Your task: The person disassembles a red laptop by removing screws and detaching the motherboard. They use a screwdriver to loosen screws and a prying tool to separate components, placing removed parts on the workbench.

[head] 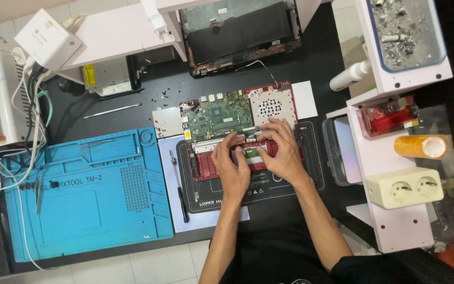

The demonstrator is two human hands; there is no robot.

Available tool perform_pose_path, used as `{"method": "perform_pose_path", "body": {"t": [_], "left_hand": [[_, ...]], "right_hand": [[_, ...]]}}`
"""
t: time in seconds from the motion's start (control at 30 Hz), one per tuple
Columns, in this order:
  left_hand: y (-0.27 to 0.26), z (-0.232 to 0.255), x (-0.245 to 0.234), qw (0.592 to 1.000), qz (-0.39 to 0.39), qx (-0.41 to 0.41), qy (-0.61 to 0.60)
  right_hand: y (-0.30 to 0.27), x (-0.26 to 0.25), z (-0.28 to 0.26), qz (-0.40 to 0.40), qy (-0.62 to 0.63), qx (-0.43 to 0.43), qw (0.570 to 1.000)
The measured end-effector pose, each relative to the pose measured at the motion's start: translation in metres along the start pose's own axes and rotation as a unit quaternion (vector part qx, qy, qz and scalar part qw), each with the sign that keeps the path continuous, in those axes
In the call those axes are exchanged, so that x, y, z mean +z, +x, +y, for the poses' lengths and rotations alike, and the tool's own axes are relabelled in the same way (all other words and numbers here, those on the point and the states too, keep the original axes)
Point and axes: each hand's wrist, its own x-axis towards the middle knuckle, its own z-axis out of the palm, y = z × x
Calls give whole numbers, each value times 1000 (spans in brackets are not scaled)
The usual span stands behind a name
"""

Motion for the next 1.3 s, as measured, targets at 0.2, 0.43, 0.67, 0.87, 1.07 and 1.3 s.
{"method": "perform_pose_path", "body": {"t": [0.2,0.43,0.67,0.87,1.07,1.3], "left_hand": [[-2,-3,0,1000,-18,15,15],[-2,-7,0,998,-14,59,33],[-3,-6,-18,997,-3,67,30],[12,-24,-58,979,127,48,152],[16,-48,-62,977,127,27,172],[32,-39,-70,985,84,-6,153]], "right_hand": [[3,-1,-4,-17,-12,13,1000],[2,-1,-7,-8,-14,11,1000],[0,0,-1,-20,-56,-5,998],[0,28,-5,46,-77,-118,989],[4,73,-56,-45,54,-111,991],[10,88,-56,-92,106,-56,988]]}}
